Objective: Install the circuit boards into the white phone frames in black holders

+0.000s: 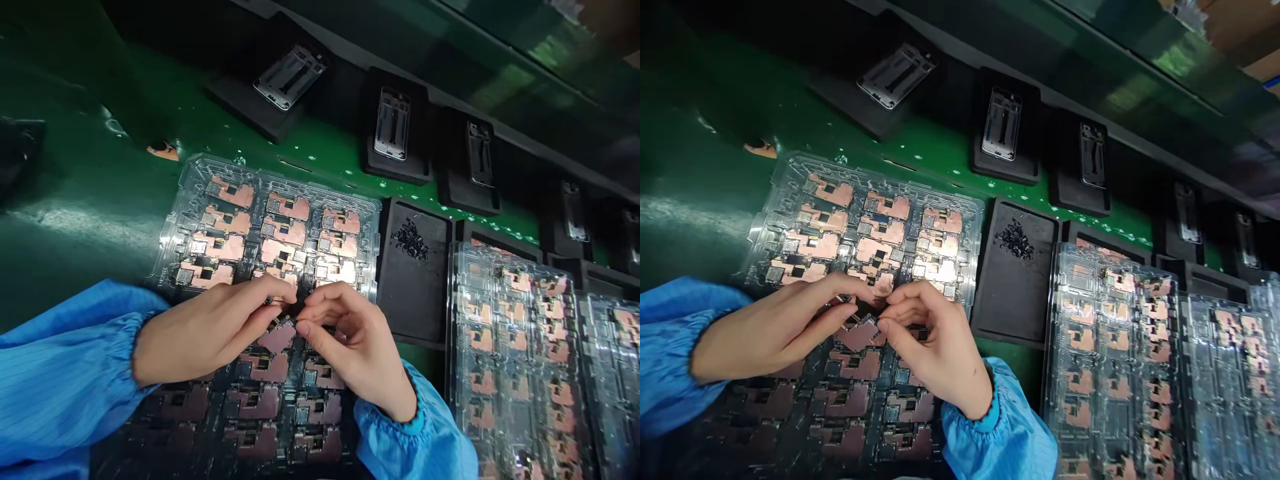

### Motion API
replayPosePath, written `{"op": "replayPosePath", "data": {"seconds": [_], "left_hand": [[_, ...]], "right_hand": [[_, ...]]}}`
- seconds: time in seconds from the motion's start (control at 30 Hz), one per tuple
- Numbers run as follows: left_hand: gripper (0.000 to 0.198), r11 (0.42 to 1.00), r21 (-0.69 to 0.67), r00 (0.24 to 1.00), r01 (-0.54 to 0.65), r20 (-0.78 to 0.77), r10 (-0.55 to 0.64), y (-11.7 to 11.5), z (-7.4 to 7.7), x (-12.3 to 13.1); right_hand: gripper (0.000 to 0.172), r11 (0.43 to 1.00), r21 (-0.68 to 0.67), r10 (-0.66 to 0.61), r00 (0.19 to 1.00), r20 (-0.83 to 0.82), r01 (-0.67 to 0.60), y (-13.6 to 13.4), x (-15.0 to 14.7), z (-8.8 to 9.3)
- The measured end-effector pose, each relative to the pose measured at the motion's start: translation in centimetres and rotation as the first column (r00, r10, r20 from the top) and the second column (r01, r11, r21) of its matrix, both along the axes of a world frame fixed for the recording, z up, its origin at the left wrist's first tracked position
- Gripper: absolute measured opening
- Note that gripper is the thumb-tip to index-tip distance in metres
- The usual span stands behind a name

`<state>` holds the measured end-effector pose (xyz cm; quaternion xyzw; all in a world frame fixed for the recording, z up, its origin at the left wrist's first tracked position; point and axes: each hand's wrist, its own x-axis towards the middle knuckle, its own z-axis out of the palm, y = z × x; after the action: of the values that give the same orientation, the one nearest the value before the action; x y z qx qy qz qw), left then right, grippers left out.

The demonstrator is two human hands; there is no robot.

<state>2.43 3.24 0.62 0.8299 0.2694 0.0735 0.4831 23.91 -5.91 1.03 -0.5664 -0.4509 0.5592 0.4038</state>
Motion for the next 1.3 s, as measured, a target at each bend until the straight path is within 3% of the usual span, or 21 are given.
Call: {"op": "replayPosePath", "data": {"seconds": [0.17,0.37,0.63,1.0,1.17,1.3], "left_hand": [[0.026,1.000,0.024,1.000,0.008,-0.006,-0.008,0.0,-0.1,0.1],[0.025,0.998,-0.068,1.000,-0.002,-0.014,0.001,0.4,0.1,0.2],[0.028,0.989,-0.111,0.995,-0.102,-0.017,0.101,0.3,0.2,0.1],[0.027,0.998,-0.014,0.997,-0.065,0.041,0.065,0.2,-0.1,0.3],[0.032,1.000,0.020,1.000,-0.015,0.014,0.014,-0.2,-0.2,0.0],[0.036,0.998,0.008,0.997,0.058,-0.043,-0.057,-0.3,-0.5,-0.3]], "right_hand": [[0.018,0.999,-0.022,-0.025,1.000,-0.013,0.025,0.0,-0.1,-0.4],[0.012,0.999,-0.015,-0.036,0.999,-0.020,0.035,-0.3,-0.3,-0.5],[0.016,0.981,0.074,-0.178,0.984,0.013,0.177,-0.4,-1.5,-0.6],[0.019,0.977,0.042,-0.213,0.977,0.028,0.211,-0.5,-2.0,-0.9],[0.016,0.992,0.022,-0.122,0.992,0.024,0.122,-0.4,-1.9,-1.0],[0.014,0.999,0.035,0.021,0.990,0.141,-0.027,-0.7,-1.5,-1.0]]}}
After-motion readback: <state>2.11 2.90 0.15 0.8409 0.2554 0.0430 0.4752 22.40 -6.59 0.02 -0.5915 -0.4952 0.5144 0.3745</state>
